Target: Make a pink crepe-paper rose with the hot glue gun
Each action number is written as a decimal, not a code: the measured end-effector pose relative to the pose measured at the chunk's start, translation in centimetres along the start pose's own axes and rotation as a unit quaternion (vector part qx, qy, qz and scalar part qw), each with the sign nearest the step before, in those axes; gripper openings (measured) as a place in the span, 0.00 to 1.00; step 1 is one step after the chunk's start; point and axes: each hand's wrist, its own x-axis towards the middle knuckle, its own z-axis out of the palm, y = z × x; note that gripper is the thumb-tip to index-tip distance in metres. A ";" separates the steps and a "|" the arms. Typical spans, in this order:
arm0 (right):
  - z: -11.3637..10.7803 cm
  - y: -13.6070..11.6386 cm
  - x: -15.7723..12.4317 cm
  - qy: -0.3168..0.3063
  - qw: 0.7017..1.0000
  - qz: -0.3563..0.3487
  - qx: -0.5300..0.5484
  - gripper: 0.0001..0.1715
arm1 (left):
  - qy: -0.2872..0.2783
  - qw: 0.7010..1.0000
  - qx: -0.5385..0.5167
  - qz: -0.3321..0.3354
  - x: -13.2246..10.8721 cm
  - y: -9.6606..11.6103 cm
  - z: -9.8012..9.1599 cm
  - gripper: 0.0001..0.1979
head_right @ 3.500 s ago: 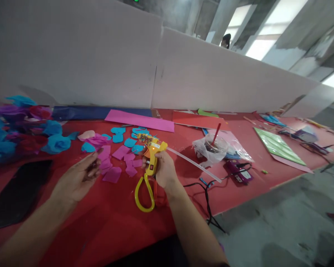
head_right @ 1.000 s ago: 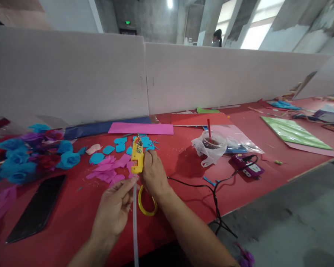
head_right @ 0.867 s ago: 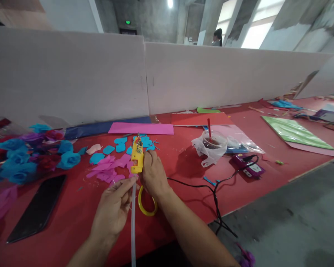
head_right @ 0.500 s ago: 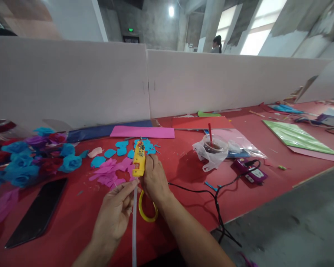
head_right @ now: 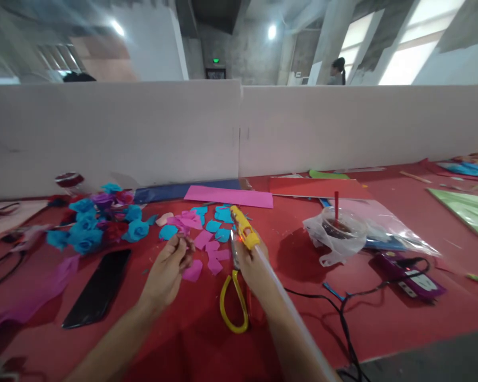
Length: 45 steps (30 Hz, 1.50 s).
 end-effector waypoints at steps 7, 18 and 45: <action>-0.5 -0.7 -0.4 -0.107 0.991 0.043 0.065 0.16 | 0.029 0.999 -0.015 0.005 1.7 -1.6 -2.5 0.10; 0.6 -0.7 -1.4 -0.253 0.965 0.024 0.063 0.15 | -0.008 0.995 -0.070 -0.065 1.3 -1.4 -2.7 0.09; 0.9 -0.9 -1.2 -0.195 0.981 0.012 0.023 0.12 | -0.027 0.996 -0.013 -0.081 0.1 -1.3 -1.6 0.10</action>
